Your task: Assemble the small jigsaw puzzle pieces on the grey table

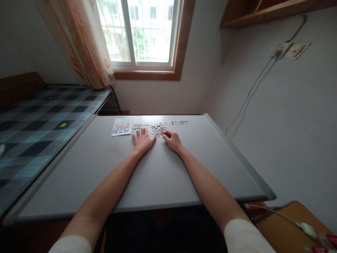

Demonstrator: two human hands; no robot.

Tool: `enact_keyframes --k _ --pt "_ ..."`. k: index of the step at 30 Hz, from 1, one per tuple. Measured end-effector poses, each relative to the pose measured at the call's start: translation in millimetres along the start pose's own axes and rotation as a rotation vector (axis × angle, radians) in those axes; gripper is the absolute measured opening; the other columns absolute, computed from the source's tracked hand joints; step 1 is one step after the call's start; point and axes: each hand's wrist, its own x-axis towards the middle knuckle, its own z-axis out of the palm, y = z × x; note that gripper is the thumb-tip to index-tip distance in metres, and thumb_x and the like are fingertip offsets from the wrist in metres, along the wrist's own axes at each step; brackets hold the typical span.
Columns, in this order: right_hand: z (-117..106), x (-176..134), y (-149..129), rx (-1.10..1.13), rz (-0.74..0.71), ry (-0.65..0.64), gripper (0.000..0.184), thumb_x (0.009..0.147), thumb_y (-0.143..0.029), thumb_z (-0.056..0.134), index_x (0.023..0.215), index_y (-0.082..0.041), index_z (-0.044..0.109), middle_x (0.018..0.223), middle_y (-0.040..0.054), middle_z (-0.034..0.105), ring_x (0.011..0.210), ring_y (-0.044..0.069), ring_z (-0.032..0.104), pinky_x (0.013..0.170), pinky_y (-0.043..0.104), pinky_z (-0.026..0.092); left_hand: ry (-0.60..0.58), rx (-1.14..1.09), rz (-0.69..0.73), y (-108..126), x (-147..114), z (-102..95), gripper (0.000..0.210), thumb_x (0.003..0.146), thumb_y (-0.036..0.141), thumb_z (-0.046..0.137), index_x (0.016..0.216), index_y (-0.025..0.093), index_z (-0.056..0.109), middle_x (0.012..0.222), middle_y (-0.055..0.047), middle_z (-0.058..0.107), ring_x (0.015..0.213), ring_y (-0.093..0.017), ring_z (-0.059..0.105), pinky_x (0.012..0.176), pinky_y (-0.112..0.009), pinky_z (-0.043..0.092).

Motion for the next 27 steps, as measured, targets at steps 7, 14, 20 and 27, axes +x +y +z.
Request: enact_keyframes --k 7,14,20,27 --pt "0.6 0.5 0.4 0.009 -0.002 -0.001 0.022 0.076 -0.030 0.053 0.082 -0.015 0.069 0.072 0.0029 0.067 0.063 0.013 0.056 0.066 0.025 0.044 0.000 0.002 -0.010 0.1 0.1 0.2 0.077 0.083 0.065 0.023 0.141 0.015 0.034 0.143 -0.015 0.038 0.129 -0.036 0.029 0.104 -0.051 0.024" --pt "0.6 0.2 -0.6 0.015 0.003 0.003 0.023 0.076 -0.031 0.053 0.082 -0.015 0.069 0.071 0.0030 0.067 0.063 0.013 0.056 0.066 0.026 0.044 0.025 -0.003 -0.002 -1.3 0.7 2.8 0.077 0.083 0.065 0.024 0.140 0.014 0.035 0.142 -0.016 0.039 0.128 -0.035 0.030 0.104 -0.051 0.024" --pt "0.0 0.2 -0.6 -0.004 0.001 0.000 0.022 0.076 -0.031 0.053 0.082 -0.015 0.069 0.071 0.0027 0.067 0.063 0.013 0.056 0.066 0.025 0.044 0.017 0.002 -0.015 -1.0 0.6 1.4 0.077 0.083 0.065 0.025 0.140 0.014 0.036 0.142 -0.015 0.039 0.127 -0.036 0.031 0.104 -0.051 0.024" --pt "0.2 0.2 -0.1 -0.003 -0.002 -0.001 0.023 0.076 -0.031 0.053 0.083 -0.016 0.069 0.072 0.0025 0.067 0.063 0.013 0.056 0.066 0.025 0.044 0.025 0.001 -0.022 -0.3 0.8 0.9 0.077 0.083 0.065 0.027 0.139 0.013 0.036 0.141 -0.016 0.040 0.126 -0.035 0.032 0.104 -0.050 0.025"
